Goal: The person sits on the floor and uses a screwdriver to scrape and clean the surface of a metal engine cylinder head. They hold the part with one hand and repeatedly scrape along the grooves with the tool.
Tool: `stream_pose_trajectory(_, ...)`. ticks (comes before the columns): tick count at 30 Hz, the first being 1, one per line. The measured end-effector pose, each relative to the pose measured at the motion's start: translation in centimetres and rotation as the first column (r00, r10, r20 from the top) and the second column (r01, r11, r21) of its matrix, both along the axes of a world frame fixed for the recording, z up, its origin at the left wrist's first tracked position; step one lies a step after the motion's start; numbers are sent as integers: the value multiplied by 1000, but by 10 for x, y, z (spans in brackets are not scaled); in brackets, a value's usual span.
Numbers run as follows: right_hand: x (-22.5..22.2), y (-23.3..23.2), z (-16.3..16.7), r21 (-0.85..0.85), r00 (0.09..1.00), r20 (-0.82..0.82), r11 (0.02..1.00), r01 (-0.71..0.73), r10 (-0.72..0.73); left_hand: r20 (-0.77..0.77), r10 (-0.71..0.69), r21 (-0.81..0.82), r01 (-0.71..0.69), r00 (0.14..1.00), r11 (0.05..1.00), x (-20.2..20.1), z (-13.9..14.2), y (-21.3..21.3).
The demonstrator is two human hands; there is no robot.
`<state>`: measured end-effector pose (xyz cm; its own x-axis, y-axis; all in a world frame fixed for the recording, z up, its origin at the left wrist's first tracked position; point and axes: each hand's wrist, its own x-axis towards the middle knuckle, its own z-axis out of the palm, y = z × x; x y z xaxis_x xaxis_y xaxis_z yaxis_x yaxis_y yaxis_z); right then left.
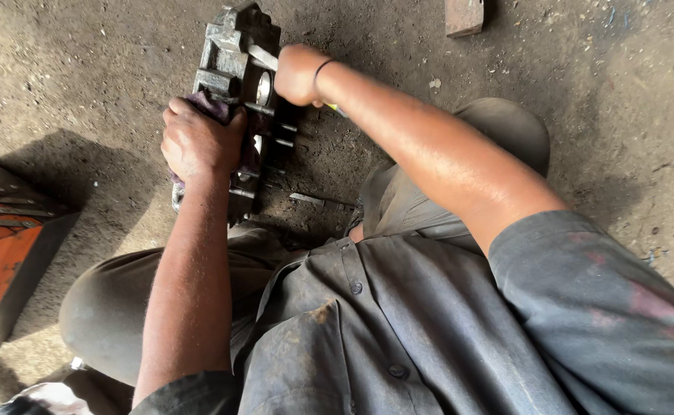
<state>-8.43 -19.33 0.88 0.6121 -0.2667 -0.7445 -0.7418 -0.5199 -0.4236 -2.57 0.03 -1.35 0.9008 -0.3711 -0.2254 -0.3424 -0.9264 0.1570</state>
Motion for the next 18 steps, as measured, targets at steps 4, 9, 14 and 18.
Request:
stream_pose_trajectory(4, -4, -9, -9, 432, 960, 27, 869, 241, -280, -32, 22, 30, -21, 999, 999, 2, 0, 1)
stream_pose_trajectory(9, -9, -30, 3, 898, 859, -82, 336, 284, -505, 23, 0, 0, 0, 1000, 1000, 5, 0, 3)
stream_pose_trajectory(14, -5, -43, 16, 614, 885, 154, 744, 263, -440, -20, 12, 59, -11, 1000, 998, 7, 0, 4)
stream_pose_trajectory(18, -8, -22, 2, -273, 968, 148, 949, -157, 202, -12, -12, 90, 13, 1000, 996, 8, 2, 3)
